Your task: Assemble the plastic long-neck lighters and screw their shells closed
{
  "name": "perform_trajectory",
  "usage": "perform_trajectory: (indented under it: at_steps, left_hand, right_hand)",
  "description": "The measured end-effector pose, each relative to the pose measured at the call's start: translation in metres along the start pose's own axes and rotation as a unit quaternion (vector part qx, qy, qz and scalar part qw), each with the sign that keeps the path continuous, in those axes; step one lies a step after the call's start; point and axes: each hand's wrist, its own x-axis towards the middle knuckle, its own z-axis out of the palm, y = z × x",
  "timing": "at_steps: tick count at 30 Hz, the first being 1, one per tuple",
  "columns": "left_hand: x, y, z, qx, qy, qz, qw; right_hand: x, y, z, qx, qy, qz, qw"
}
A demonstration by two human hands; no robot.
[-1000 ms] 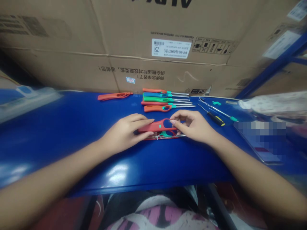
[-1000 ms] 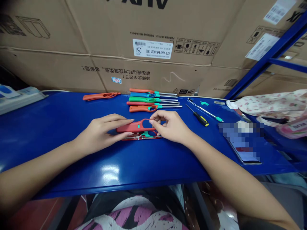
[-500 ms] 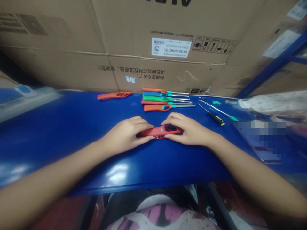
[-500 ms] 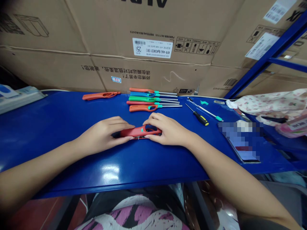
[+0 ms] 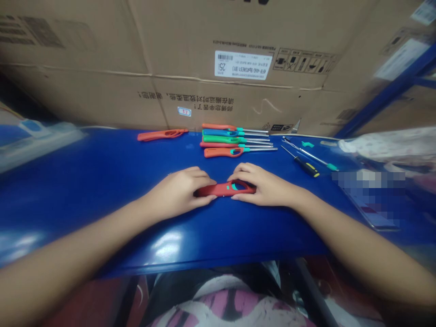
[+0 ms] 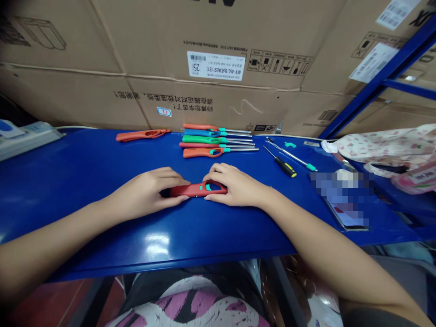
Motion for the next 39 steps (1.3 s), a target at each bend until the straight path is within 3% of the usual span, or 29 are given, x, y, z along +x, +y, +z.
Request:
perform_trajectory:
  at_steps: [7,11,17,25,33,36,39]
  left_hand:
    - [0.0,0.0,0.004,0.003,0.014,0.005,1.0]
    - [-0.001,0.002,0.006,0.013,0.025,-0.004,1.0]
    - [0.0,0.018,0.007,0.158,-0.001,-0.004,0.987]
    - [0.0,0.036,0.012,0.322,-0.041,0.039,0.945]
    - [-0.002,0.046,0.021,0.372,-0.049,0.039,0.926]
    - [0.0,0.045,0.021,0.368,-0.049,0.013,0.929]
    - [0.0,0.035,0.016,0.301,-0.023,-0.009,0.953]
  right_hand:
    - [-0.002,0.001,-0.002,0.009,-0.001,-0.002,1.0]
    - [0.0,-0.003,0.001,0.032,0.004,0.037,0.999]
    - [0.003,-0.009,0.003,0.02,0.001,0.079,0.997]
    - [0.005,-0.02,0.005,-0.049,-0.001,0.088,0.995]
    - [0.005,-0.039,0.015,-0.197,-0.008,0.099,0.975]
    - [0.007,-0.045,0.02,-0.274,-0.033,0.093,0.957]
    - [0.008,-0.043,0.017,-0.302,-0.039,0.066,0.95]
